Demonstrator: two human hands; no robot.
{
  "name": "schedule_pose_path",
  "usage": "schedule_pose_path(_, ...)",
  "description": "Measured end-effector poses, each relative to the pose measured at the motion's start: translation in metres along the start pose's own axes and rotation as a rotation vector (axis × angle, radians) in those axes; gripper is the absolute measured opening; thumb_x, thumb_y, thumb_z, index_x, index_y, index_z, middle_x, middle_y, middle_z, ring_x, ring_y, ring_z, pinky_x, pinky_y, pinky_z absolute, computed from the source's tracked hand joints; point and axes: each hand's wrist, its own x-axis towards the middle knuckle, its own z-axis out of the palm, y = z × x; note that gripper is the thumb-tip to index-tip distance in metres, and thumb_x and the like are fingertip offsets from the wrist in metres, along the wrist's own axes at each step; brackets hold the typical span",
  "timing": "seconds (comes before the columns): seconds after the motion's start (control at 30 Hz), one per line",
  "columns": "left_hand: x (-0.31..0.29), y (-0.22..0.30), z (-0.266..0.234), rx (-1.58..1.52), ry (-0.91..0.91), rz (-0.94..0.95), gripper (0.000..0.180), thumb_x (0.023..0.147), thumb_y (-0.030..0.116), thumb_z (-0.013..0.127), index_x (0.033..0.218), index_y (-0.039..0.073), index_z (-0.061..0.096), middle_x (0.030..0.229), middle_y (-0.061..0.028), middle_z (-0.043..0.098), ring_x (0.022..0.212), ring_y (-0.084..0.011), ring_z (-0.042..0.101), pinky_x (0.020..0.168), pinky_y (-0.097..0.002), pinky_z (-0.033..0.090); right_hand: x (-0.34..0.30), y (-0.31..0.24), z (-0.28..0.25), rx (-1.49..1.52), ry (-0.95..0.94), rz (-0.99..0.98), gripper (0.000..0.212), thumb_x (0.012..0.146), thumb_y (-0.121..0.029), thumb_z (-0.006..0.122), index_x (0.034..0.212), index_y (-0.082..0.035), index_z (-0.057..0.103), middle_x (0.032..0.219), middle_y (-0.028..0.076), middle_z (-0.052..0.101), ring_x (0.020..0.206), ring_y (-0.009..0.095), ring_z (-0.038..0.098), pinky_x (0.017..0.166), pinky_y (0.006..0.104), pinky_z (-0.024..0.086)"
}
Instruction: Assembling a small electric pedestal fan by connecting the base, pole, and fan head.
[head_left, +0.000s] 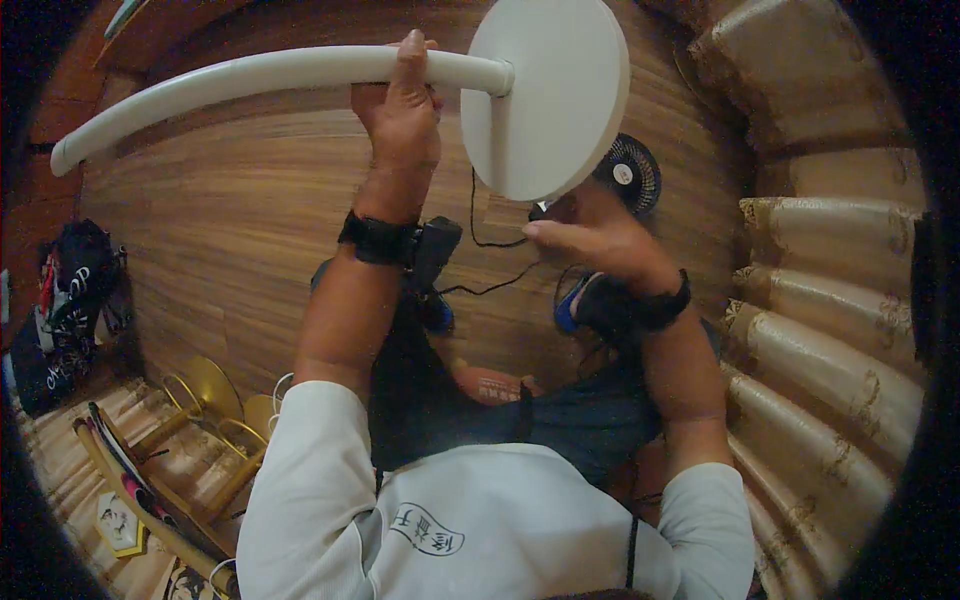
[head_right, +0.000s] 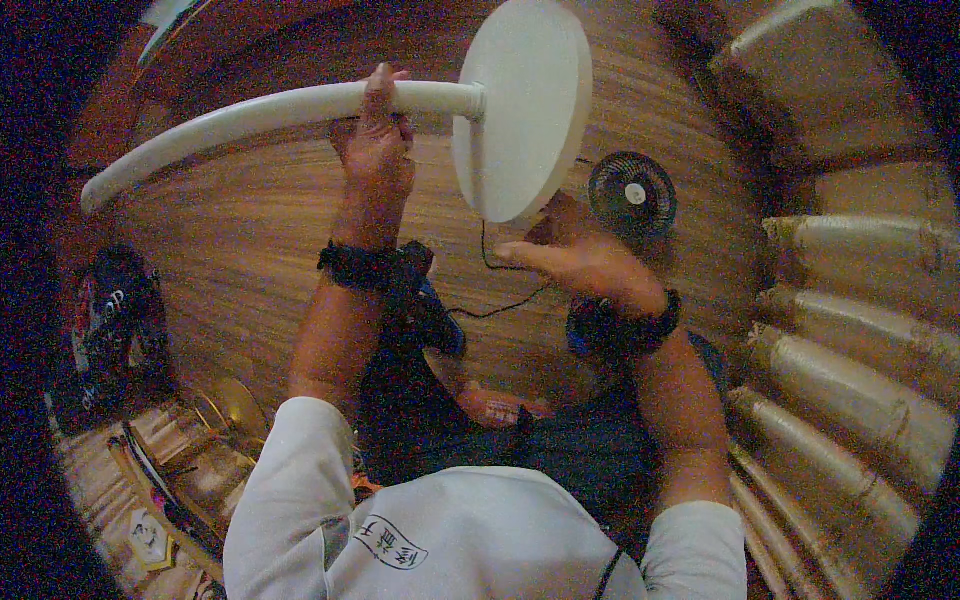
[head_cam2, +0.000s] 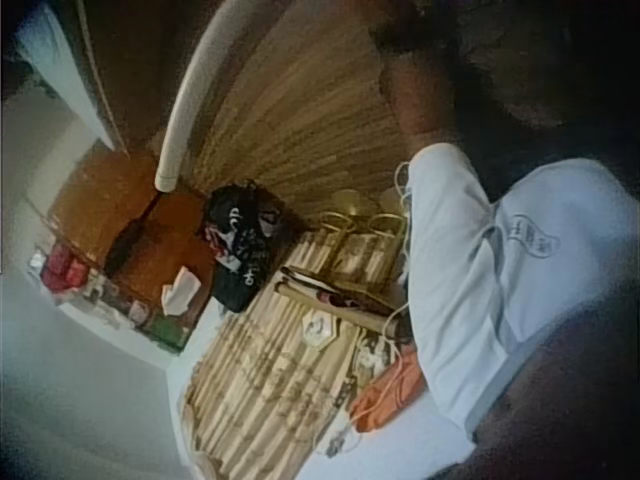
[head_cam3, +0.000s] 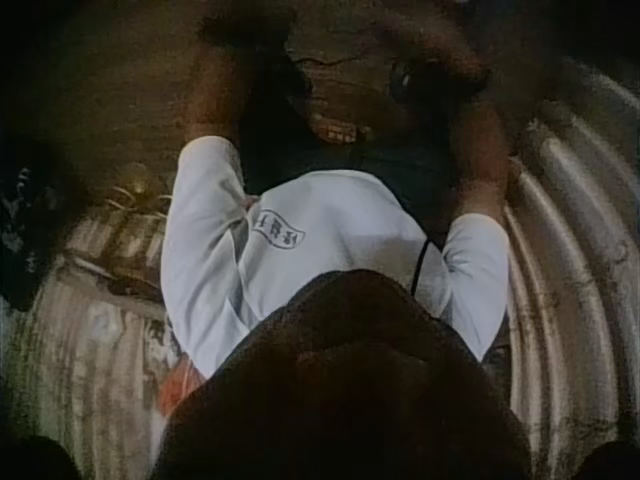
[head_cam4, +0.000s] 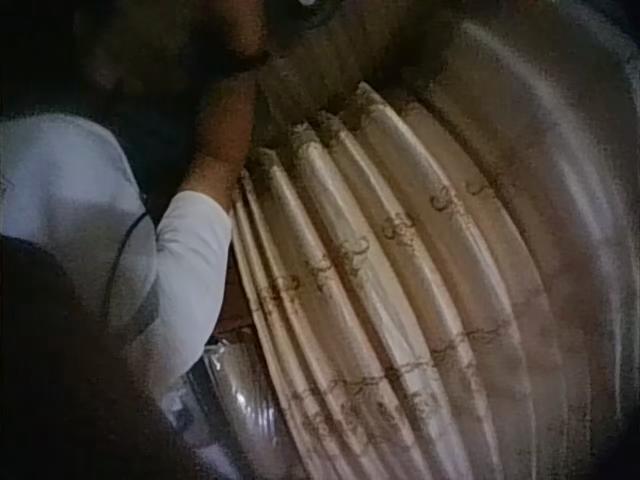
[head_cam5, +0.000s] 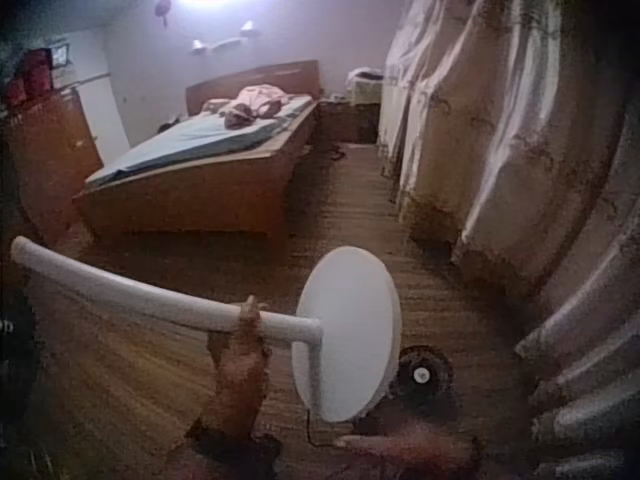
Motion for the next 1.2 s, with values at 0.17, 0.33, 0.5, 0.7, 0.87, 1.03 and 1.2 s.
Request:
schedule_pose_path(0.17, -0.007, 0.000, 0.014, -0.034, 0.017, 0.060, 0.021, 0.093, 0.025, 0.070, 0.087, 0.006, 0.066, 0.076, -0.0019, 0.065, 0.056, -0.0079, 0.055, 0.045, -0.0233, 0.041, -0.003, -0.011, -0.039, 0.309, 0.283, -0.002, 0.050, 0.092, -0.031, 0.067, 0.128, 0.002, 0.056, 0.115, 0.007, 0.064, 0.104, 0.016, 0.059, 0.090, 0.0333, 0.048)
schedule_pose_path(0.33, -0.014, -0.001, 0.015, 0.015, -0.027, 0.071, 0.020, 0.094, 0.024, 0.069, 0.089, 0.006, 0.063, 0.076, -0.0021, 0.064, 0.059, -0.0085, 0.056, 0.047, -0.0241, 0.042, 0.009, -0.018, -0.035, 0.247, 0.456, -0.007, 0.040, 0.092, -0.030, 0.065, 0.118, 0.001, 0.062, 0.098, 0.008, 0.069, 0.083, 0.017, 0.065, 0.073, 0.0317, 0.052)
schedule_pose_path(0.5, -0.014, 0.002, 0.015, 0.026, -0.011, 0.160, 0.020, 0.093, 0.025, 0.071, 0.091, 0.006, 0.063, 0.081, -0.0023, 0.066, 0.067, -0.0081, 0.057, 0.049, -0.0247, 0.043, 0.008, 0.000, -0.008, 0.023, 0.485, -0.075, 0.036, 0.092, -0.028, 0.066, 0.112, 0.002, 0.065, 0.093, 0.009, 0.070, 0.080, 0.016, 0.065, 0.072, 0.0335, 0.053)
schedule_pose_path(0.7, 0.002, -0.002, 0.003, -0.052, 0.132, -0.109, 0.029, 0.096, 0.039, 0.064, 0.099, 0.010, 0.069, 0.082, 0.0005, 0.062, 0.059, -0.0062, 0.044, 0.048, -0.0222, 0.036, 0.010, 0.019, 0.024, -0.279, 0.383, -0.296, 0.036, 0.090, -0.026, 0.068, 0.112, 0.003, 0.063, 0.110, 0.019, 0.067, 0.092, 0.028, 0.068, 0.079, 0.0409, 0.055)
schedule_pose_path(0.87, 0.004, 0.003, -0.004, -0.275, 0.091, -0.346, 0.027, 0.093, 0.035, 0.067, 0.099, 0.009, 0.061, 0.085, -0.0013, 0.064, 0.054, -0.0043, 0.044, 0.043, -0.0182, 0.034, 0.018, 0.037, 0.040, -0.809, 0.432, -0.485, 0.027, 0.084, -0.019, 0.070, 0.103, -0.002, 0.063, 0.100, 0.019, 0.062, 0.089, 0.038, 0.064, 0.075, 0.0462, 0.055)
schedule_pose_path(1.03, 0.012, 0.000, -0.010, -0.453, -0.016, -0.575, 0.028, 0.094, 0.038, 0.064, 0.097, 0.010, 0.060, 0.078, -0.0002, 0.061, 0.050, -0.0027, 0.043, 0.039, -0.0165, 0.034, 0.022, 0.029, 0.030, -0.917, 0.480, -0.559, 0.021, 0.074, -0.011, 0.069, 0.092, -0.005, 0.062, 0.085, 0.014, 0.056, 0.078, 0.034, 0.061, 0.066, 0.0449, 0.053)
schedule_pose_path(1.2, 0.013, 0.003, -0.011, -0.325, 0.019, -0.630, 0.032, 0.094, 0.042, 0.064, 0.096, 0.010, 0.061, 0.071, 0.0015, 0.057, 0.046, -0.0022, 0.040, 0.037, -0.0153, 0.034, 0.025, 0.023, 0.027, -0.992, 0.564, -0.628, 0.018, 0.073, -0.007, 0.067, 0.091, -0.006, 0.062, 0.082, 0.012, 0.056, 0.075, 0.031, 0.061, 0.062, 0.0428, 0.052)
